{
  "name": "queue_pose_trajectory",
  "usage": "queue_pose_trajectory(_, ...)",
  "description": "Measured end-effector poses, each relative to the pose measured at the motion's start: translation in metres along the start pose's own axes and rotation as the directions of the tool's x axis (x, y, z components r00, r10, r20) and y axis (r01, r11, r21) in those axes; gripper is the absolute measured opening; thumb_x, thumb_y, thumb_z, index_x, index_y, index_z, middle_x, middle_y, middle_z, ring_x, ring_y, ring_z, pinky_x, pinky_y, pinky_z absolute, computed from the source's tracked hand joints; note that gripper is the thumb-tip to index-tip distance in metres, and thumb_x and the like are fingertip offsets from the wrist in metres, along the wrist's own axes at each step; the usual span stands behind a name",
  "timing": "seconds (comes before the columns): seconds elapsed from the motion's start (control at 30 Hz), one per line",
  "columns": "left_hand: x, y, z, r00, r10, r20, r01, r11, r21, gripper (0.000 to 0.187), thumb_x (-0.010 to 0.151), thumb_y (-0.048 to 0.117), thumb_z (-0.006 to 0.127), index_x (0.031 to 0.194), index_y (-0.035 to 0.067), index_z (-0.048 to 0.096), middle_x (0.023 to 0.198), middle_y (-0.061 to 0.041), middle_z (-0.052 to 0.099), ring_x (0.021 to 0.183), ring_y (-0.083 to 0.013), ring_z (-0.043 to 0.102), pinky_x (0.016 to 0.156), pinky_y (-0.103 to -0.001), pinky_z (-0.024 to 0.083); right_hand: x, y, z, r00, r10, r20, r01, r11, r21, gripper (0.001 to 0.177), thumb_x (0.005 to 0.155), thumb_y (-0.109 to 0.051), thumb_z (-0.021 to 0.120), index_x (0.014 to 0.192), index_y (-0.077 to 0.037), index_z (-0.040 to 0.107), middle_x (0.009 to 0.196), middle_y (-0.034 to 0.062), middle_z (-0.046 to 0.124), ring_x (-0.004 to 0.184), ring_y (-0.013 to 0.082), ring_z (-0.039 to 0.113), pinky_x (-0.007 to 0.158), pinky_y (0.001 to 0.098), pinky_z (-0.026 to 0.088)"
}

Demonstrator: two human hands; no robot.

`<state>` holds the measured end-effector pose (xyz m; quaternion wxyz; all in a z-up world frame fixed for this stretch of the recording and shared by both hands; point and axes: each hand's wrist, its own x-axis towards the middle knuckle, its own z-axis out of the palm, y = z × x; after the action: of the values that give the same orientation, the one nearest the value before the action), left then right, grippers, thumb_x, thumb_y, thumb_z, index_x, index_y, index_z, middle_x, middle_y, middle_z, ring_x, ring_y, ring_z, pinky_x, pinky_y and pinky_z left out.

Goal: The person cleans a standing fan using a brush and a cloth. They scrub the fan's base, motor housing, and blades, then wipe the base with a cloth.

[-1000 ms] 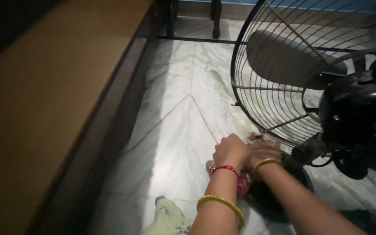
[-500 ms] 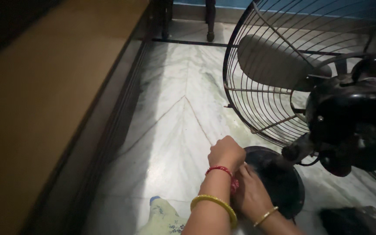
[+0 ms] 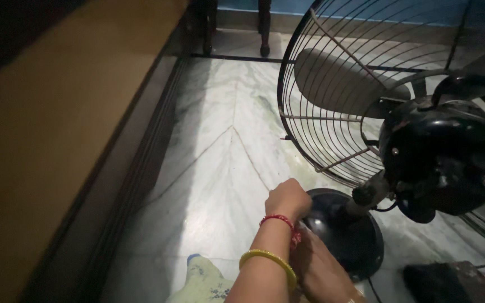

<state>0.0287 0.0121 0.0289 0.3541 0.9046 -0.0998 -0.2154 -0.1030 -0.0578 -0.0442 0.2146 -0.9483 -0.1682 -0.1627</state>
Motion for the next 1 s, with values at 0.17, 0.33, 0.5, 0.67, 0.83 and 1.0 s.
queue_pose_trajectory(0.17,-0.001,0.0,0.005,0.999,0.014,0.045,-0.016,0.999,0.029,0.033,0.089,0.016,0.061,0.118,0.006,0.072,0.125,-0.021,0.068,0.12,-0.0405,0.065,0.1,-0.046,0.053,-0.038,0.043,0.013,0.972,-0.192,0.139,0.229,0.913,-0.339,0.063,0.083,-0.016,0.053,0.143,0.001,0.044,0.146,0.0215,0.049,0.141,0.0351,0.041,0.114,0.0479,0.031)
queue_pose_trajectory(0.33,-0.009,0.001,0.0,0.999,0.037,0.034,-0.038,0.999,0.033,0.033,0.091,0.023,0.062,0.117,0.006,0.073,0.125,-0.02,0.069,0.118,-0.0397,0.066,0.098,-0.046,0.054,-0.025,0.061,-0.01,0.977,-0.138,0.164,0.203,0.841,-0.501,0.052,0.08,-0.017,0.052,0.122,0.013,0.056,0.136,0.0284,0.053,0.134,0.0424,0.042,0.115,0.0459,0.034)
queue_pose_trajectory(0.5,-0.017,0.007,-0.004,0.991,0.055,0.118,-0.06,0.997,0.046,0.047,0.085,0.048,0.073,0.121,0.018,0.071,0.126,-0.015,0.068,0.119,-0.0365,0.064,0.101,-0.043,0.052,0.009,0.039,-0.02,0.99,0.001,-0.139,-0.057,0.917,-0.396,0.043,0.082,-0.011,0.052,0.122,0.005,0.059,0.142,0.0268,0.052,0.138,0.0417,0.043,0.115,0.0461,0.033)
queue_pose_trajectory(0.67,0.003,-0.005,0.017,0.979,0.152,0.135,-0.164,0.982,0.089,0.043,0.084,0.041,0.071,0.117,0.014,0.074,0.124,-0.014,0.07,0.115,-0.0358,0.066,0.098,-0.044,0.054,-0.017,0.048,-0.008,0.996,0.019,-0.082,-0.053,0.898,-0.437,0.054,0.087,-0.015,0.052,0.136,0.007,0.049,0.151,0.0272,0.044,0.141,0.0407,0.04,0.117,0.044,0.031)
queue_pose_trajectory(0.83,0.005,-0.004,0.03,0.974,0.167,0.156,-0.188,0.973,0.134,0.044,0.083,0.033,0.075,0.116,0.004,0.073,0.122,-0.022,0.07,0.115,-0.0391,0.067,0.097,-0.045,0.054,-0.062,0.069,-0.018,0.996,0.035,0.087,0.013,0.866,-0.5,0.068,0.086,-0.031,0.058,0.146,-0.003,0.042,0.159,0.0172,0.036,0.143,0.0359,0.038,0.112,0.05,0.028)
queue_pose_trajectory(1.0,-0.009,0.001,0.029,0.968,0.189,0.167,-0.214,0.966,0.144,0.042,0.079,0.016,0.074,0.119,0.004,0.07,0.123,-0.023,0.068,0.118,-0.0399,0.065,0.099,-0.045,0.053,-0.076,0.08,-0.065,0.964,0.029,0.263,0.056,0.949,-0.311,0.066,0.087,-0.016,0.055,0.15,-0.004,0.041,0.162,0.0095,0.036,0.146,0.0267,0.038,0.113,0.0369,0.033)
